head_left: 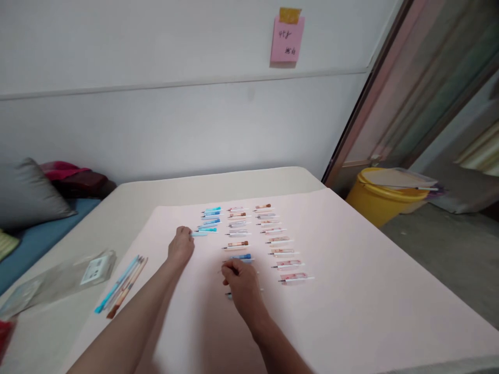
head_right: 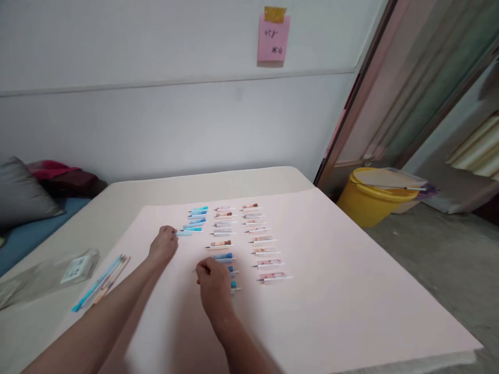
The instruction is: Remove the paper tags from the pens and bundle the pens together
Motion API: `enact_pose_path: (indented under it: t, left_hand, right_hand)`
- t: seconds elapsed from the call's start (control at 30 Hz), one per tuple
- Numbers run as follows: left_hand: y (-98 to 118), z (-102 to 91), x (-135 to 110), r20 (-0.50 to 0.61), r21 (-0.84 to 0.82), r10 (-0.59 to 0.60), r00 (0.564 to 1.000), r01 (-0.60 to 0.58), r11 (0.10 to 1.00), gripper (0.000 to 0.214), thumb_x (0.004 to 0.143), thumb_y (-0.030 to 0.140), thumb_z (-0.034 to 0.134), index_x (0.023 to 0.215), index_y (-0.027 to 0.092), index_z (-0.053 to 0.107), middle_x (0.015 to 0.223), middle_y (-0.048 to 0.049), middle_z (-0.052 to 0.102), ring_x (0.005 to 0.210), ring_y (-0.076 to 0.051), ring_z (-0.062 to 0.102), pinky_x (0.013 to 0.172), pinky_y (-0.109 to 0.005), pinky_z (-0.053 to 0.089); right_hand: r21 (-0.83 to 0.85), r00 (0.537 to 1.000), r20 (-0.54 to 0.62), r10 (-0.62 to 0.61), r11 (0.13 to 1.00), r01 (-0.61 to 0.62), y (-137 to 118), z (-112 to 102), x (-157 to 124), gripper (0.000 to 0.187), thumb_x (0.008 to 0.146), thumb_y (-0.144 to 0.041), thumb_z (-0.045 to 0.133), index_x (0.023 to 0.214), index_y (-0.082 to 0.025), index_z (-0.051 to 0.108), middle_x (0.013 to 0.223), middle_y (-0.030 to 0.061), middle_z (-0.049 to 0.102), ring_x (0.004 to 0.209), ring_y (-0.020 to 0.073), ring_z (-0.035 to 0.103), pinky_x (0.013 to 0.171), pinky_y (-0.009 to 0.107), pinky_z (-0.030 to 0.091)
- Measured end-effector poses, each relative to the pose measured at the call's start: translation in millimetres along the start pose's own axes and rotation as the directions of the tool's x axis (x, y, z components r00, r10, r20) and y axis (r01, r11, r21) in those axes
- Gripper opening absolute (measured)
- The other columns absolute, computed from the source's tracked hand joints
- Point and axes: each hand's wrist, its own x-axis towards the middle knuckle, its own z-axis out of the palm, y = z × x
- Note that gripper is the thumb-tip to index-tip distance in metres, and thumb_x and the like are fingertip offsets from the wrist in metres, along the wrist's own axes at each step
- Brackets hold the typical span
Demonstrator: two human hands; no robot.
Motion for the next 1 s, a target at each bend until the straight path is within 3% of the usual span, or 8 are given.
enact_pose_path:
  t: [0.13,0.33,0.43,0.53,0.63,1.0]
  left_hand:
    - [-2,-1.2,-5,0.010,0.021,0.018,1.000,-0.019,1.000,0.024,0.084,0.029,0.041,0.105,0.024,0.051,0.115,-0.0072,0.050,0.085,-0.020,0.057,0.062,-0.030,0.037]
    - [3,-6.8,-28,0.061,0.050,0.088,0.994,-0.092,0.995,0.018,0.085,0.027,0.041,0.089,0.023,0.058,0.095,-0.0052,0.058,0.082,-0.020,0.056,0.064,-0.029,0.037]
    - [10,-12.6,-55,0.050,-0.114,0.146,0.988,-0.140,0.984,0.020,0.085,0.036,0.041,0.085,0.024,0.057,0.084,-0.0018,0.059,0.075,-0.017,0.056,0.065,-0.028,0.039]
    - [17,-17.8,-84,0.033,-0.343,0.246,0.969,-0.220,0.913,0.025,0.086,0.041,0.039,0.091,0.024,0.056,0.085,-0.0010,0.061,0.075,-0.016,0.057,0.068,-0.026,0.041]
    - [23,-19.4,-105,0.036,-0.492,0.279,0.960,-0.226,0.841,0.025,0.086,0.040,0.038,0.094,0.024,0.055,0.085,-0.0003,0.061,0.072,-0.014,0.059,0.068,-0.026,0.044]
    - [33,-18.6,-118,0.056,-0.586,0.299,0.953,-0.211,0.783,0.021,0.085,0.037,0.043,0.093,0.023,0.056,0.083,-0.0005,0.060,0.072,-0.014,0.059,0.068,-0.026,0.046]
  right_hand:
    - [0.021,1.000,0.001,-0.005,1.000,0.005,0,1,0,0.017,0.074,-0.021,0.049,0.069,-0.017,0.065,0.055,-0.0018,0.059,0.053,0.0116,0.057,0.051,0.021,0.039]
    - [0.037,1.000,-0.020,-0.020,0.999,0.020,-2,-1,0,0.016,0.072,-0.021,0.050,0.069,-0.017,0.066,0.053,-0.0020,0.058,0.053,0.0124,0.057,0.053,0.022,0.040]
    - [0.085,0.998,-0.053,-0.036,0.996,0.040,-4,-5,3,0.016,0.073,-0.022,0.050,0.069,-0.017,0.064,0.055,-0.0015,0.058,0.054,0.0127,0.056,0.054,0.022,0.041]
    - [0.123,0.993,-0.094,-0.064,0.989,0.076,-5,-8,5,0.016,0.074,-0.024,0.049,0.068,-0.018,0.062,0.056,-0.0020,0.057,0.055,0.0125,0.055,0.055,0.022,0.041]
    - [0.148,0.989,-0.123,-0.080,0.984,0.098,-7,-9,4,0.017,0.076,-0.027,0.049,0.072,-0.018,0.063,0.058,-0.0022,0.057,0.056,0.0121,0.054,0.056,0.022,0.042]
    - [0.022,0.988,-0.108,-0.109,0.993,0.112,-9,-7,0,0.020,0.078,-0.024,0.046,0.071,-0.019,0.063,0.061,-0.0011,0.059,0.059,0.0126,0.054,0.058,0.022,0.041]
